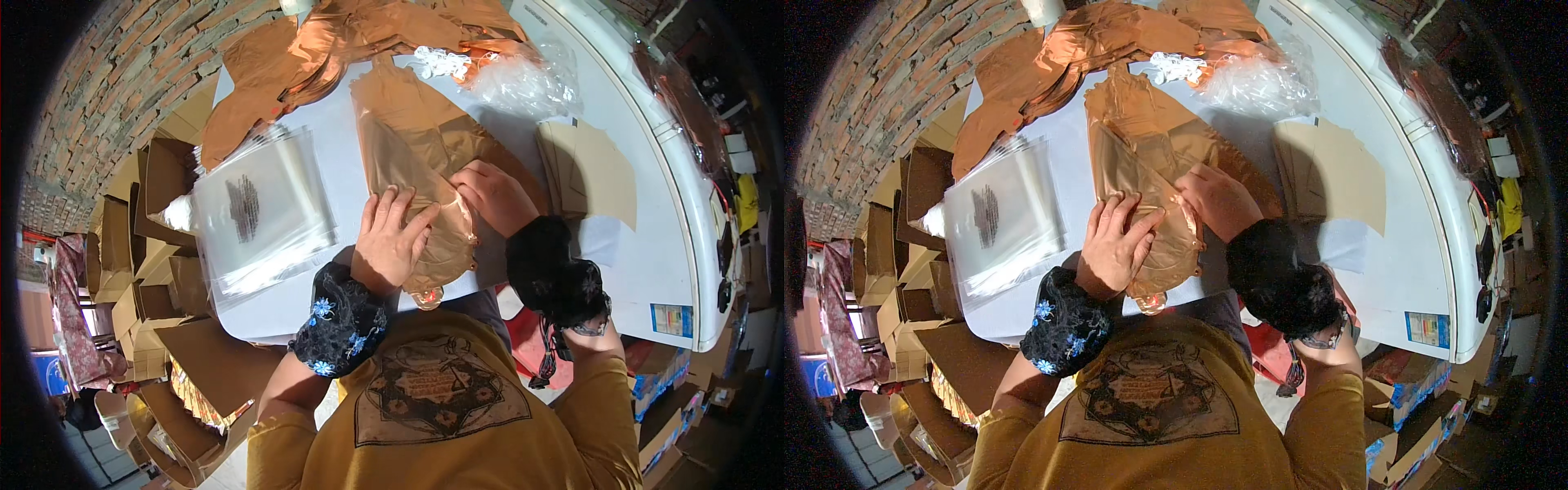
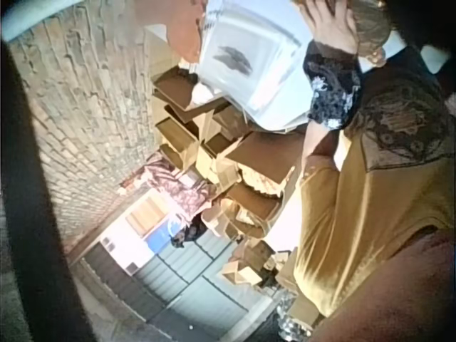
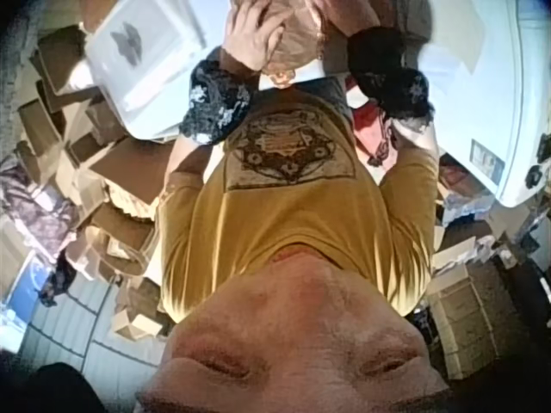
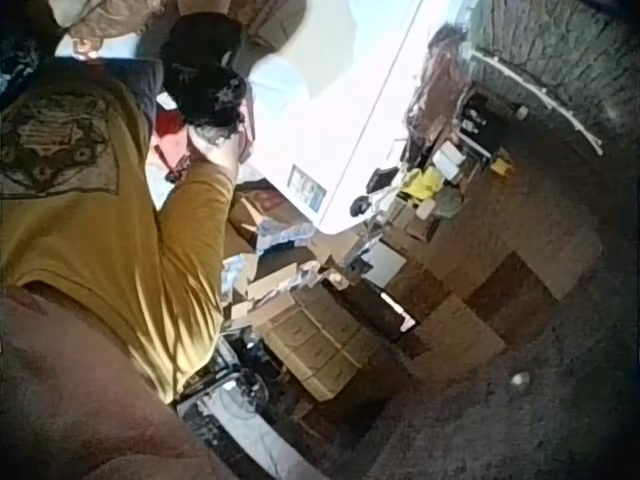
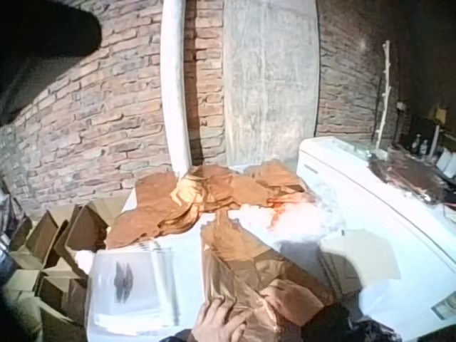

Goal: The person folds a foil balloon by hand, places it onto a cardboard backing card, and inserts them into a plastic packaging sleeve.

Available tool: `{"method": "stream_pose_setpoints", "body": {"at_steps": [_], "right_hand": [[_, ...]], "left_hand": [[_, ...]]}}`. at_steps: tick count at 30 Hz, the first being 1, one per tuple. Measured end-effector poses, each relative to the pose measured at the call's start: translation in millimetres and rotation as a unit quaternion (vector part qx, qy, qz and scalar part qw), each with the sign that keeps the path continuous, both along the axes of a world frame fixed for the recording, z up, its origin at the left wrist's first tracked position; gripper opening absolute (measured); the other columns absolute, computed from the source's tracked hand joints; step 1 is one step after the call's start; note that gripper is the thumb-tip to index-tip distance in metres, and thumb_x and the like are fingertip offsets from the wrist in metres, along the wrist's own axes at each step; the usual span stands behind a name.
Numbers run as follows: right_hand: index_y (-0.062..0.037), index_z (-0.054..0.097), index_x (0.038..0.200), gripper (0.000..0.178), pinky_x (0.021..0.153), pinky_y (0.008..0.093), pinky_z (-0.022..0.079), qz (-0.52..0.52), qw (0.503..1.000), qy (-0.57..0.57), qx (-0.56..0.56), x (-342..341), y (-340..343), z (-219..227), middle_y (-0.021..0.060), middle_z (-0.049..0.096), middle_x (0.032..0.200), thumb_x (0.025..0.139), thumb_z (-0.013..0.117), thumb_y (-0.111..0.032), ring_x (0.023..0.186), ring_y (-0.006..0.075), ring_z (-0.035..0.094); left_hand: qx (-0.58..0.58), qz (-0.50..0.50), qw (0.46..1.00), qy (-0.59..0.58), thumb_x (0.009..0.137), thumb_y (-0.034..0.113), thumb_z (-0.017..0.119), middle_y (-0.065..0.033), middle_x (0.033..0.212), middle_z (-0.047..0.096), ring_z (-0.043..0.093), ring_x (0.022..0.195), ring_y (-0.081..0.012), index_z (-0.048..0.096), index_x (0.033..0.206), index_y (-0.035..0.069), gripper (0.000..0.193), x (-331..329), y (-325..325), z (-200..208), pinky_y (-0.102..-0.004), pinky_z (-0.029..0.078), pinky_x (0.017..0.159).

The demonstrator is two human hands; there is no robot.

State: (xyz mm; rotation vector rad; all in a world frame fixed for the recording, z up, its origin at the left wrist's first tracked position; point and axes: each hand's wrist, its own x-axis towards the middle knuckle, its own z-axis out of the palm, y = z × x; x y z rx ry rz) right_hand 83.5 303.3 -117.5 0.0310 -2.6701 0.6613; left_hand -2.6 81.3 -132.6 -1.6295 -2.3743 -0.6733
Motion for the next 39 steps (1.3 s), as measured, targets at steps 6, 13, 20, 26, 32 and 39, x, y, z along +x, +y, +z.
{"method": "stream_pose_setpoints", "body": {"at_steps": [6,13,20,26,32,39], "right_hand": [[-0.0064,0.066,0.107,0.025,0.083,0.0386,0.053,-0.034,0.997,0.071,0.007,8.7,-24.0,8.1,0.0111,0.065,0.107,0.083,0.07,-0.008,0.097,0.0301,0.064],[-0.0039,0.063,0.115,0.038,0.084,0.0369,0.054,0.007,0.995,0.024,0.096,27.1,-49.4,1.0,0.0096,0.064,0.112,0.081,0.074,-0.014,0.097,0.0285,0.063],[-0.0021,0.062,0.116,0.039,0.084,0.0363,0.054,-0.001,0.992,0.04,0.123,28.5,-48.7,-6.0,0.0109,0.064,0.113,0.081,0.074,-0.016,0.097,0.0279,0.063],[-0.0018,0.063,0.115,0.037,0.084,0.0364,0.054,0.012,0.992,0.02,0.125,27.4,-47.9,-2.8,0.0107,0.065,0.113,0.082,0.074,-0.017,0.099,0.0272,0.062],[-0.002,0.065,0.115,0.037,0.084,0.0363,0.054,0.004,0.99,0.025,0.138,29.3,-46.5,-2.6,0.0098,0.065,0.114,0.083,0.074,-0.019,0.099,0.0264,0.062],[-0.0029,0.065,0.117,0.039,0.083,0.0341,0.054,0.008,0.986,0.034,0.161,28.6,-48.7,-5.5,0.0092,0.065,0.115,0.084,0.074,-0.022,0.096,0.0245,0.062]], "left_hand": [[0.014,0.01,1.0,0.016,0.091,0.022,0.065,-0.0125,0.133,0.053,0.045,0.131,-0.0325,0.061,0.13,0.02,0.04,1.3,-0.4,-2.3,-0.0498,0.033,0.113],[0.006,0.008,1.0,0.012,0.091,0.023,0.064,-0.0127,0.135,0.052,0.043,0.133,-0.033,0.06,0.131,0.019,0.04,1.5,-1.0,-0.3,-0.0501,0.031,0.114],[-0.002,0.009,1.0,0.014,0.091,0.022,0.064,-0.0136,0.139,0.049,0.041,0.135,-0.0341,0.058,0.133,0.018,0.042,0.5,-1.1,1.9,-0.0502,0.031,0.114],[0.047,0.008,0.997,-0.058,0.094,0.02,0.061,-0.0193,0.144,0.044,0.035,0.141,-0.0394,0.048,0.141,0.006,0.051,-7.5,-1.1,11.2,-0.0507,0.033,0.114],[0.035,0.07,0.996,0.033,0.098,0.028,0.056,-0.0237,0.15,0.04,0.037,0.141,-0.041,0.042,0.142,-0.004,0.057,-69.2,28.9,3.3,-0.0505,0.036,0.112],[0.011,0.125,0.989,0.082,0.099,0.044,0.053,-0.021,0.155,0.036,0.03,0.146,-0.0385,0.042,0.146,0.0,0.065,-119.5,51.2,-38.1,-0.0528,0.029,0.115]]}}
